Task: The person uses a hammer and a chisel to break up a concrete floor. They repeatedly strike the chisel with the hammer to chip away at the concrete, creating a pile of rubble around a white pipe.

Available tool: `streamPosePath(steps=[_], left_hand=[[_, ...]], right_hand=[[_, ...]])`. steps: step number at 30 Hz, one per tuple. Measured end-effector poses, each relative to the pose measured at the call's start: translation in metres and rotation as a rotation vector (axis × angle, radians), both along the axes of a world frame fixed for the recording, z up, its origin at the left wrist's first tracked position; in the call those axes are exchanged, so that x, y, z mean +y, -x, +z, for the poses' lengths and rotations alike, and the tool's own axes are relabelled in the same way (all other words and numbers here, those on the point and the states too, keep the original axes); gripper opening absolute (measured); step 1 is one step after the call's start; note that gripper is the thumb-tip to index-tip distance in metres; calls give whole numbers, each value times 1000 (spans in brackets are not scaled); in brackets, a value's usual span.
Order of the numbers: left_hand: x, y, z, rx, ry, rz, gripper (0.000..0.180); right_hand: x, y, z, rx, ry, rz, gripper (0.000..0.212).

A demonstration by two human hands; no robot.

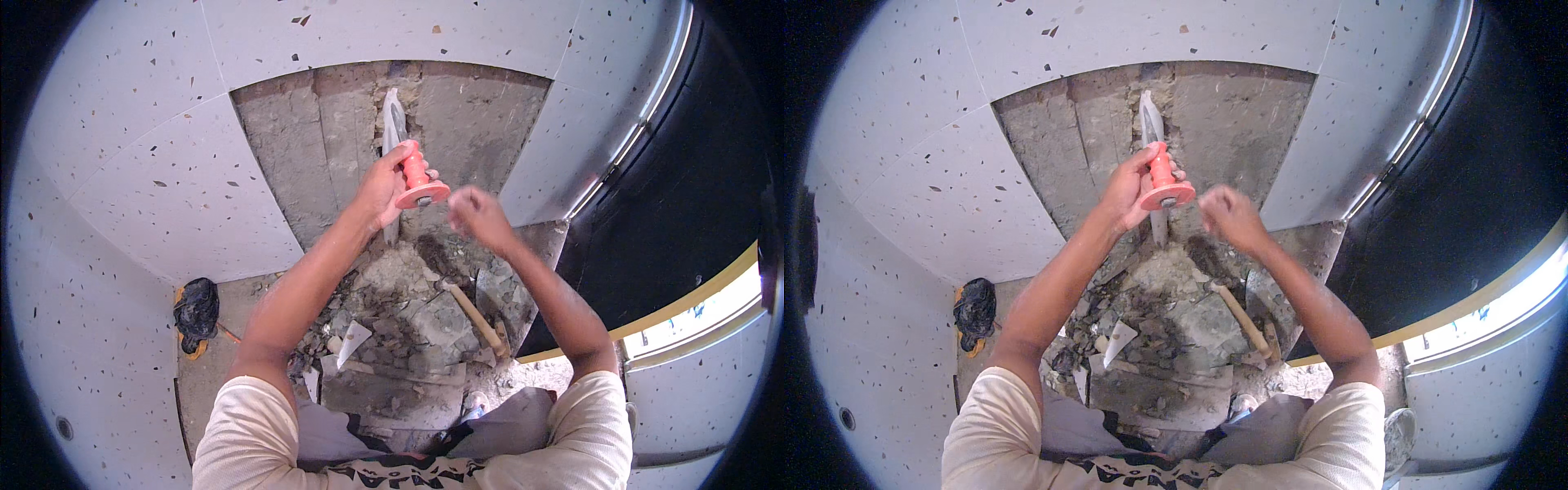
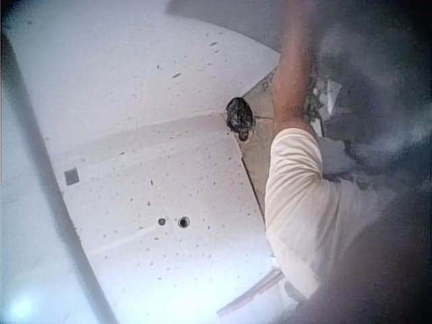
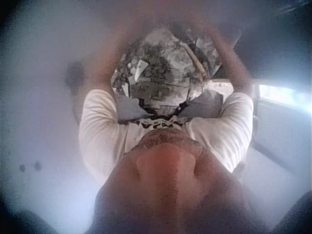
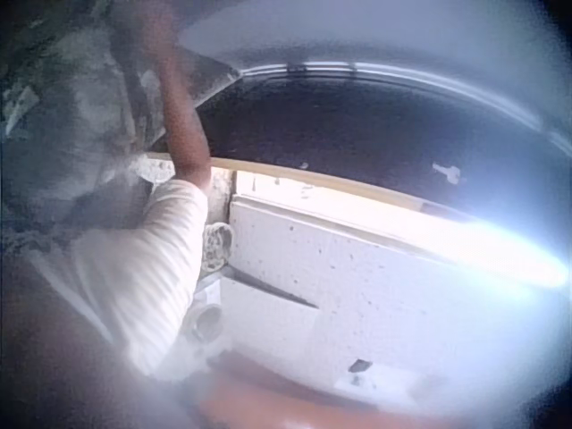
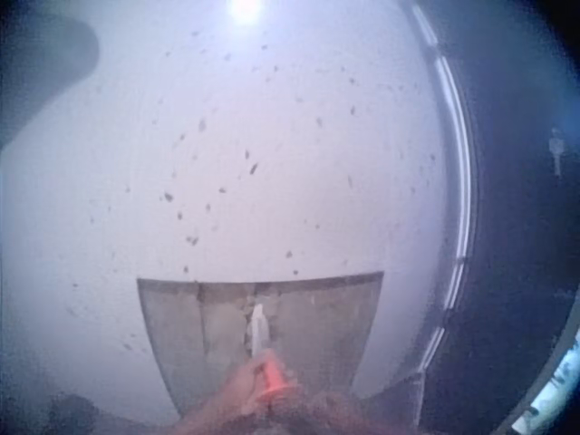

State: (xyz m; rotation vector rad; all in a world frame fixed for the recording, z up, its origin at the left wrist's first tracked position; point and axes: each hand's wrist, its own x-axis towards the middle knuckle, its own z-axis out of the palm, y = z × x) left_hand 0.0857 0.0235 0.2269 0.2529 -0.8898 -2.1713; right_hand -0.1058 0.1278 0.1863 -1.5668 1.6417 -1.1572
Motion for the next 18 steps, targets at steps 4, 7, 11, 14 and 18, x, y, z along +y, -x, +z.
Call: streamPosePath(steps=[4, 7, 11, 14, 18], left_hand=[[1, 19, 3, 2, -3, -61, 28], [-6, 38, 12, 41, 11, -71, 28], [-20, 50, 16, 73, -37, 13, 29], [-11, 70, 25, 98, -65, 45, 28], [-2, 95, 26, 171, -56, 33, 25]], right_hand=[[38, 64, -139, 818, -305, 8, 42], [82, 57, -221, 687, -449, 110, 45], [111, 23, -277, 796, -406, -89, 45], [109, 59, -332, 621, -495, -249, 46], [98, 87, -356, 658, -708, -237, 49]])
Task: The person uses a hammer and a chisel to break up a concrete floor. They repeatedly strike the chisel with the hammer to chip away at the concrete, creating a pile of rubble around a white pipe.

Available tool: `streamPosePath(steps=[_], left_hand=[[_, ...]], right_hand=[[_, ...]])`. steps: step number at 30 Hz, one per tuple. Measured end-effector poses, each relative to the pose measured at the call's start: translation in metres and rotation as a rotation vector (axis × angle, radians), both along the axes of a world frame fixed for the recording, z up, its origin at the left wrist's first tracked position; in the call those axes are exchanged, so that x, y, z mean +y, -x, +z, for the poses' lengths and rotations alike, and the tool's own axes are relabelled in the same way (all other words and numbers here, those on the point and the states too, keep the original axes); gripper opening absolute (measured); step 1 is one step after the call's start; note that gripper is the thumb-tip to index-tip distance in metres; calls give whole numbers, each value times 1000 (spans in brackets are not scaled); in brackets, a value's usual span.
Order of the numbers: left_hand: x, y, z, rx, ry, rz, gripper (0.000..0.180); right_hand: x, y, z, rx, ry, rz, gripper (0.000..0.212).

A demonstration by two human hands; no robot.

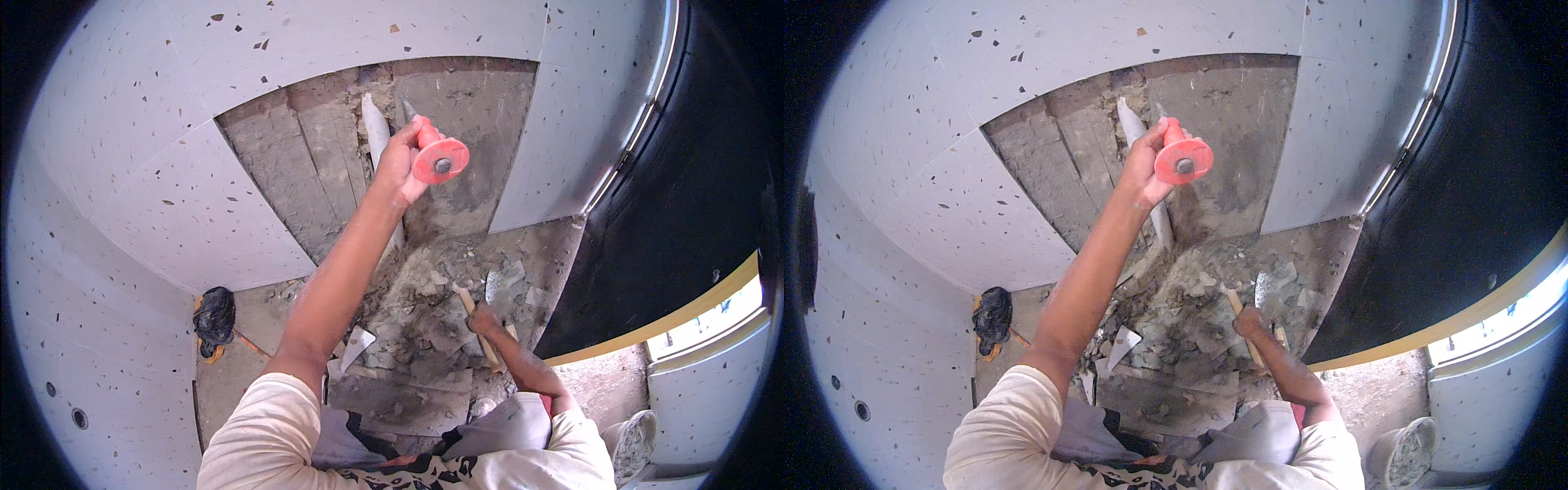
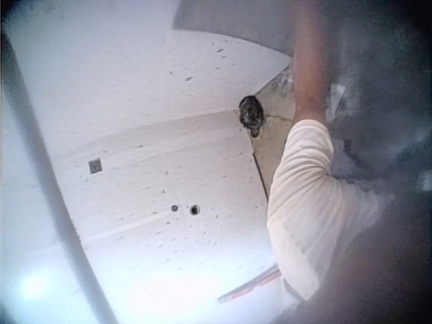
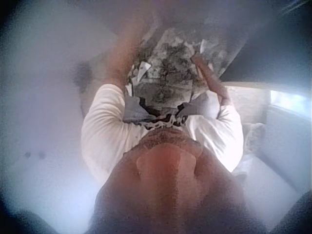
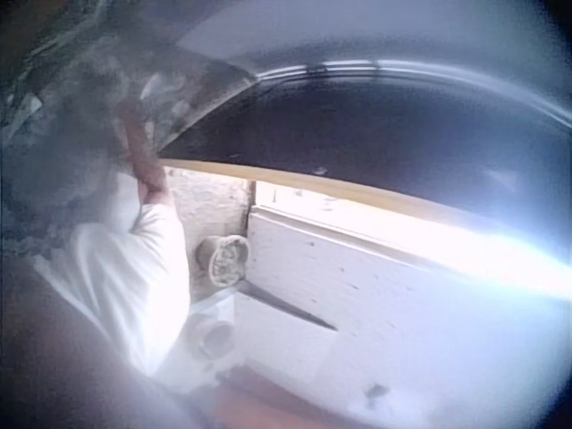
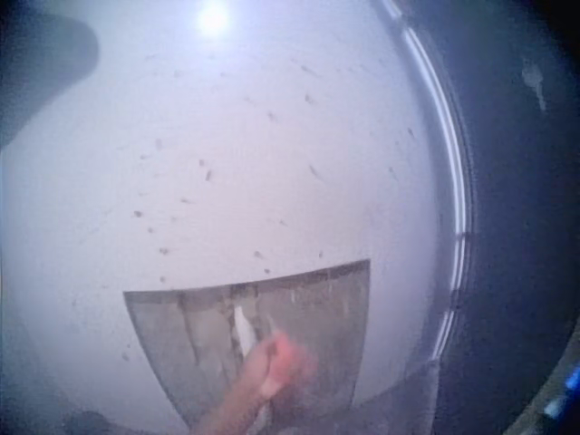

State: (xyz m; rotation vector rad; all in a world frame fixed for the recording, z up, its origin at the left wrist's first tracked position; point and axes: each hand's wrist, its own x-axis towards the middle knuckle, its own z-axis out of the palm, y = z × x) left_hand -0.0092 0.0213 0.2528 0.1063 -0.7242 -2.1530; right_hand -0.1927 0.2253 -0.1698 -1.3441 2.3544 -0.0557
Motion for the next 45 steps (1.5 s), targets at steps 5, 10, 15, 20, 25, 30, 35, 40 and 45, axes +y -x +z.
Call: streamPosePath(steps=[5, 10, 15, 20, 25, 30, 35, 40, 45], left_hand=[[1, 1, -6, -72, 19, 153, 22], [-10, 4, -13, -59, 11, 158, 19], [-4, 25, -5, -5, -32, 240, 17], [4, 42, 7, 11, -99, 348, 18], [2, 52, 9, 56, -164, 383, 19], [11, 59, 15, 60, -155, 282, 20], [-2, 51, 12, 83, -162, 344, 25], [-14, 58, 3, 109, -117, 317, 25], [7, 57, 12, 41, -173, 294, 23]], right_hand=[[4, -23, 13, -45, 354, 12, 31], [10, -31, 80, -717, 242, -392, 30], [14, -40, 202, -827, 785, -292, 29], [11, -48, 320, -1032, 1449, -182, 25], [0, -59, 346, -1146, 1837, 86, 29], [-25, -51, 343, -161, 1492, 61, 34], [-5, -59, 359, -834, 1509, -38, 29], [-26, -77, 352, -1159, 1837, -41, 22], [-26, -66, 348, -529, 1319, -51, 23]])
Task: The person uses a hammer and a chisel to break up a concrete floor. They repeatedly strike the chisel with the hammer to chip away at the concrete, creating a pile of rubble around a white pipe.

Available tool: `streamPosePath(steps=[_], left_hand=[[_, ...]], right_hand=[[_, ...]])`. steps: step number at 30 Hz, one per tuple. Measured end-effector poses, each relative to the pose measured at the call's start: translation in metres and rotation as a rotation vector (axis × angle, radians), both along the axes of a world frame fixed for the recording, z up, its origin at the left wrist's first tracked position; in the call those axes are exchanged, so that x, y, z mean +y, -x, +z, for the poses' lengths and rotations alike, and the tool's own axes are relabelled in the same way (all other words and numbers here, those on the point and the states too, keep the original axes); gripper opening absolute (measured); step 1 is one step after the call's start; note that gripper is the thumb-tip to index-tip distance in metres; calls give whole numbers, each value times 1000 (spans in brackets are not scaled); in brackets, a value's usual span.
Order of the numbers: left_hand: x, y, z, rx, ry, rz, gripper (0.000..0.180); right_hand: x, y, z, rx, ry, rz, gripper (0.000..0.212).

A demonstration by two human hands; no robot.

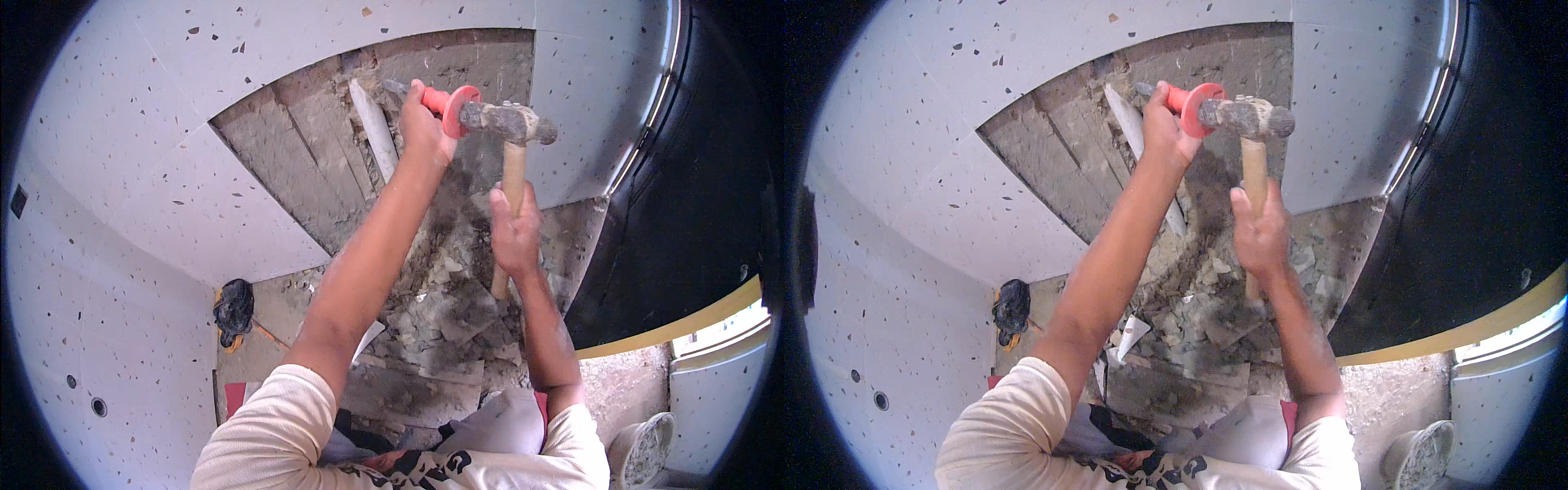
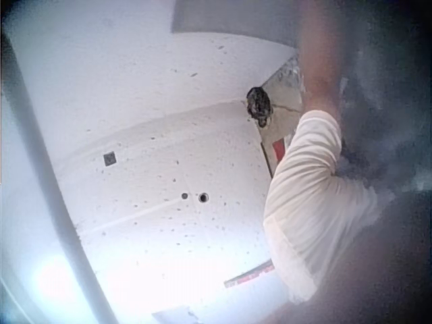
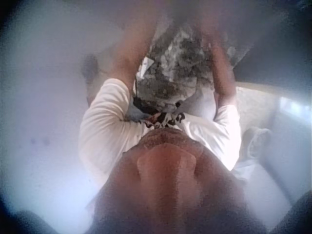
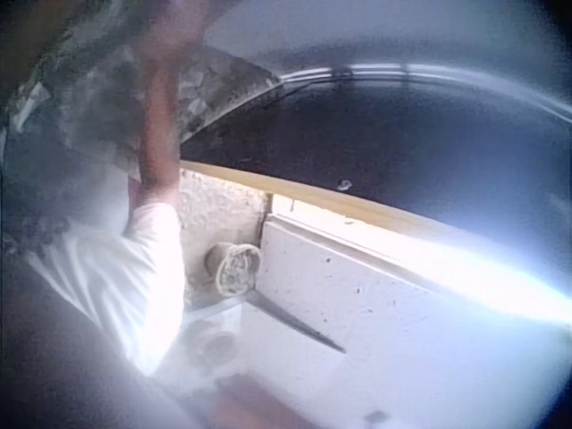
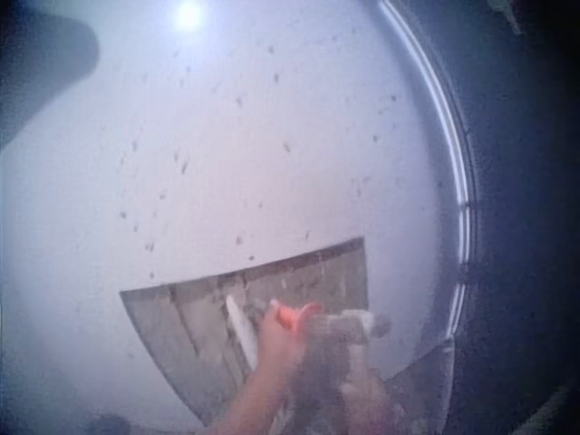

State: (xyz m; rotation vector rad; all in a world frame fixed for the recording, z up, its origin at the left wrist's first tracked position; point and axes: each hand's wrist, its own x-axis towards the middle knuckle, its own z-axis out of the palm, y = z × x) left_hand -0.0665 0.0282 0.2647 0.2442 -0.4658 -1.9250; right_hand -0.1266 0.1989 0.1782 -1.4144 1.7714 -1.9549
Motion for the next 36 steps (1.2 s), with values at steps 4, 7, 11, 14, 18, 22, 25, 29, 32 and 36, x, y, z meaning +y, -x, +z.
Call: streamPosePath(steps=[4, 7, 11, 14, 18, 22, 25, 29, 32, 36], left_hand=[[-11, 4, -5, 31, 16, 101, 25], [-25, 7, -15, 22, 113, 107, 27], [-5, 12, -3, 6, 31, 35, 25], [-4, 4, -8, -50, 38, 99, 26], [-8, 9, -6, -1, 25, 166, 28], [-12, 16, -7, 44, 46, 121, 26], [-17, 4, -19, 39, 103, 136, 26], [-2, -38, -36, -56, 117, 170, 22], [4, -60, -26, -143, 178, 94, 21], [-4, -81, -16, -163, 227, 35, 22]], right_hand=[[8, 4, -3, -280, 109, 104, 24], [-3, -1, -10, -437, 269, 137, 23], [-18, 5, -16, -141, 60, -22, 21], [-5, 11, -6, -176, -31, 47, 20], [6, 3, -4, -500, 143, 161, 21], [-14, 8, -26, -348, 162, 78, 20], [-12, 11, -31, -279, -48, 127, 21], [12, 11, -21, -507, -136, 216, 23], [13, 15, -21, -545, -92, 228, 24], [17, 6, -14, -542, -76, 266, 25]])
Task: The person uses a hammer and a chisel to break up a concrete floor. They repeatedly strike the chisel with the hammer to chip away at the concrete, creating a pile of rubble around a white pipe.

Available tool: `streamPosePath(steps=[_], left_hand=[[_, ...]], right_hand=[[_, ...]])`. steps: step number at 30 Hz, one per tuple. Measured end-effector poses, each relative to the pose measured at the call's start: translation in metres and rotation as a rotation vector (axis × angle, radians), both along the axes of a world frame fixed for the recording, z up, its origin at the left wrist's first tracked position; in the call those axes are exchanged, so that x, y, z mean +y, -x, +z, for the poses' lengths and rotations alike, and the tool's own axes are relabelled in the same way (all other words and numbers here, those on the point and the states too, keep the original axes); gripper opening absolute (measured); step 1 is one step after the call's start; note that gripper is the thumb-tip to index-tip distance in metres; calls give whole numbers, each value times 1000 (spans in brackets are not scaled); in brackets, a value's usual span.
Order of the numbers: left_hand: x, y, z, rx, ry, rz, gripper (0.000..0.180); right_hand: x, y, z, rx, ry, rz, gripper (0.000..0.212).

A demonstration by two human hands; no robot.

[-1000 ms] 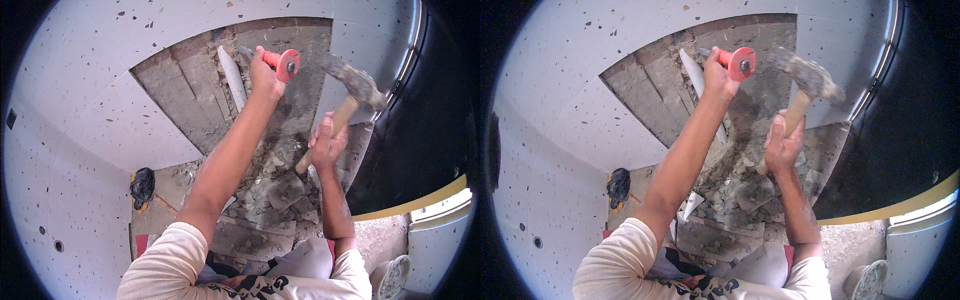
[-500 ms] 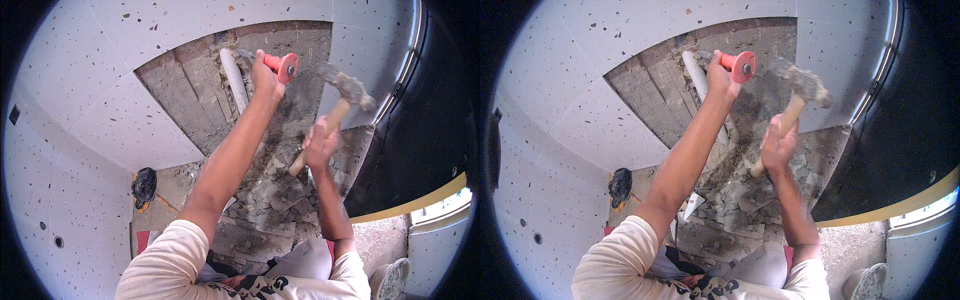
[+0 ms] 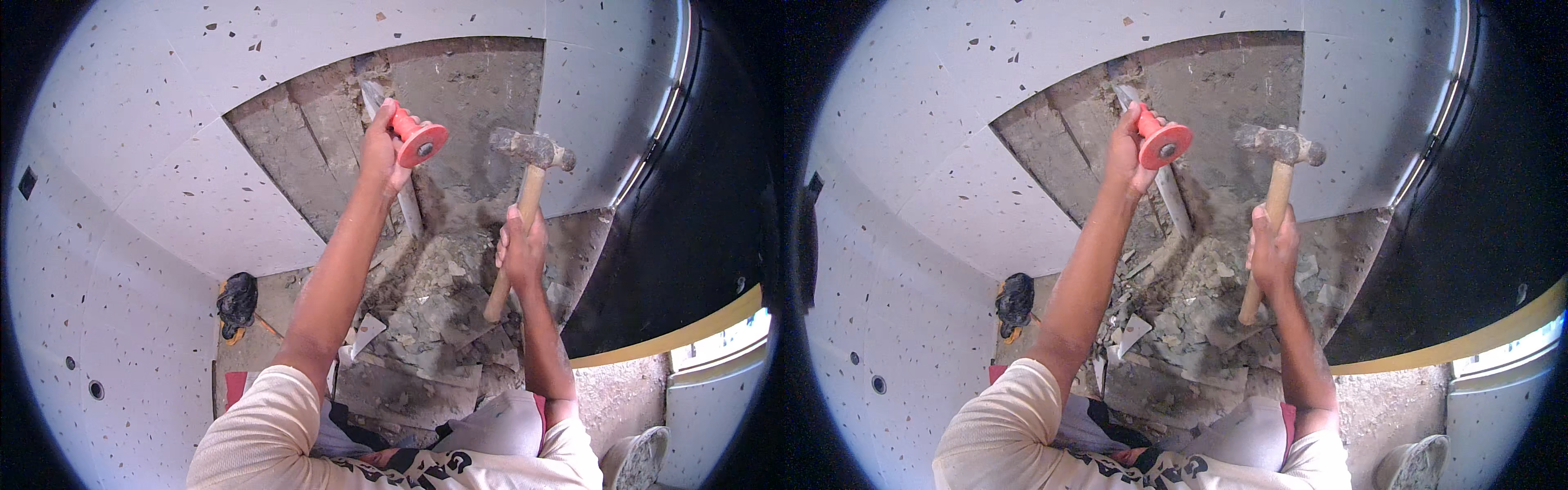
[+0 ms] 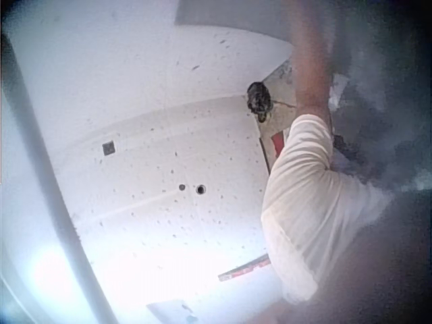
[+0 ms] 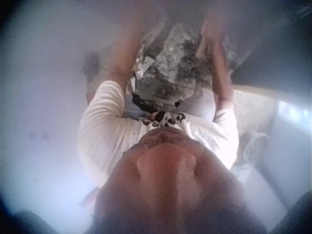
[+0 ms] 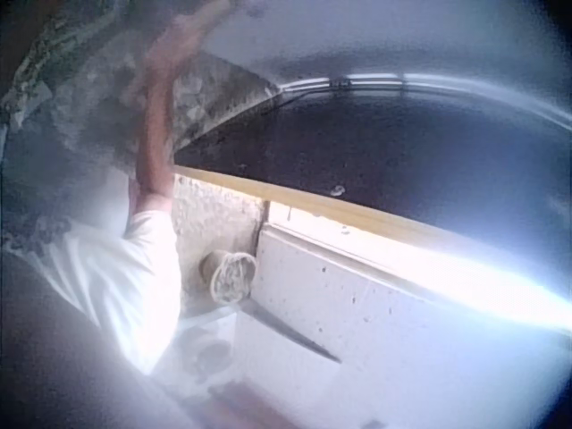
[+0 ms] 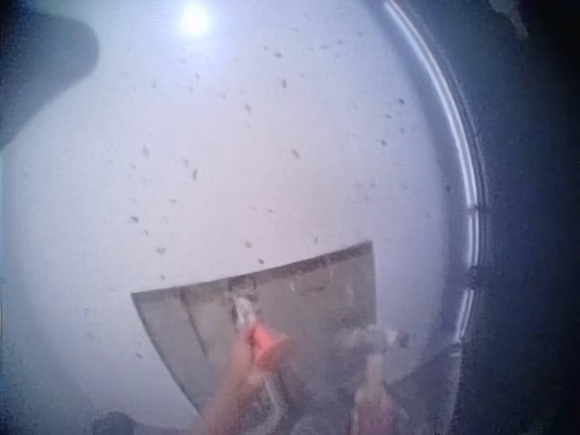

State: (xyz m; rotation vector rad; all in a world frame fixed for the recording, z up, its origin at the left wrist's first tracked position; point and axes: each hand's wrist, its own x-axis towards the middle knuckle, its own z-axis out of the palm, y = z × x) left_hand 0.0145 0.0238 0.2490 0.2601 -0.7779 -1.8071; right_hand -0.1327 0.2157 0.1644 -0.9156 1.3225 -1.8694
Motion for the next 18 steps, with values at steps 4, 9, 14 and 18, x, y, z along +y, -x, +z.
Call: streamPosePath(steps=[4, 9, 14, 18], left_hand=[[-18, -16, 7, 8, -27, -105, 23], [-18, -21, 17, 65, -95, -150, 24], [-5, 2, 30, 112, -119, -96, 24], [-12, 11, 30, 182, -76, -119, 25]], right_hand=[[3, -13, 5, 18, 70, 55, 25], [12, -30, 19, 170, 174, -51, 23], [-2, -41, 6, 268, 436, -198, 25], [-42, -51, 4, 678, 254, -324, 28]])
